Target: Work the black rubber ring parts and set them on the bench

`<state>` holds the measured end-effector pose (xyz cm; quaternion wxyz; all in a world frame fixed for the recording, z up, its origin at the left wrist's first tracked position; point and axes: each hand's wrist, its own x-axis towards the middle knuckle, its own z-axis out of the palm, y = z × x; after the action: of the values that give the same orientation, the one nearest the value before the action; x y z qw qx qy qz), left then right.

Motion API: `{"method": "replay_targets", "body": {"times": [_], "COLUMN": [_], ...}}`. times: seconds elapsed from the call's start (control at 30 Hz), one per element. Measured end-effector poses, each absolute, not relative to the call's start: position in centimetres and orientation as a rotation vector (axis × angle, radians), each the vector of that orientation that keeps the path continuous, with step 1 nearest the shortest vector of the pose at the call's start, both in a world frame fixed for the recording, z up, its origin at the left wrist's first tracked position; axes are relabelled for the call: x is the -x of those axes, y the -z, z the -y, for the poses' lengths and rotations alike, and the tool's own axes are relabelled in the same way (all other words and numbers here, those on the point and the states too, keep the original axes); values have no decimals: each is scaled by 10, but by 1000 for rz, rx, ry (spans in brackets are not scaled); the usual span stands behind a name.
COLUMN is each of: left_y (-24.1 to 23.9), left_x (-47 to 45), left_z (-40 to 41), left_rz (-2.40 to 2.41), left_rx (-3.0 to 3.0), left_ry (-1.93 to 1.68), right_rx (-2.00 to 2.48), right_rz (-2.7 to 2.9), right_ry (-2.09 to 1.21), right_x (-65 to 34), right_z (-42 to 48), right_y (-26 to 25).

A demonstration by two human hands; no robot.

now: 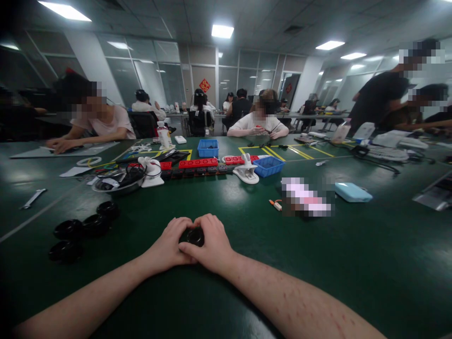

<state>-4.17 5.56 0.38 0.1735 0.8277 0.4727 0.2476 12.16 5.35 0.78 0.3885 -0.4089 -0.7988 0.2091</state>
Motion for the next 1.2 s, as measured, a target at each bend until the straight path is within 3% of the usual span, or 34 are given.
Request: {"method": "replay_targets", "body": {"times": [0.53,0.93,1.2], "left_y": [-11,-7,-7], "left_x": [50,43,39], "left_z": [-60,-56,-53], "left_rz": [-1047,-1268,-1243], "left_rx": [-2348,-2354,-2362], "left_ry": [-631,-696,-718], "right_rx": [690,1044,1007], "right_rz": [2193,2006,2063], "right_ry": [-616,-552,-573], "right_x": [-126,-122,-120], "right_z": [-47,-50,-53], "right_y": [-19,-10,-10]}}
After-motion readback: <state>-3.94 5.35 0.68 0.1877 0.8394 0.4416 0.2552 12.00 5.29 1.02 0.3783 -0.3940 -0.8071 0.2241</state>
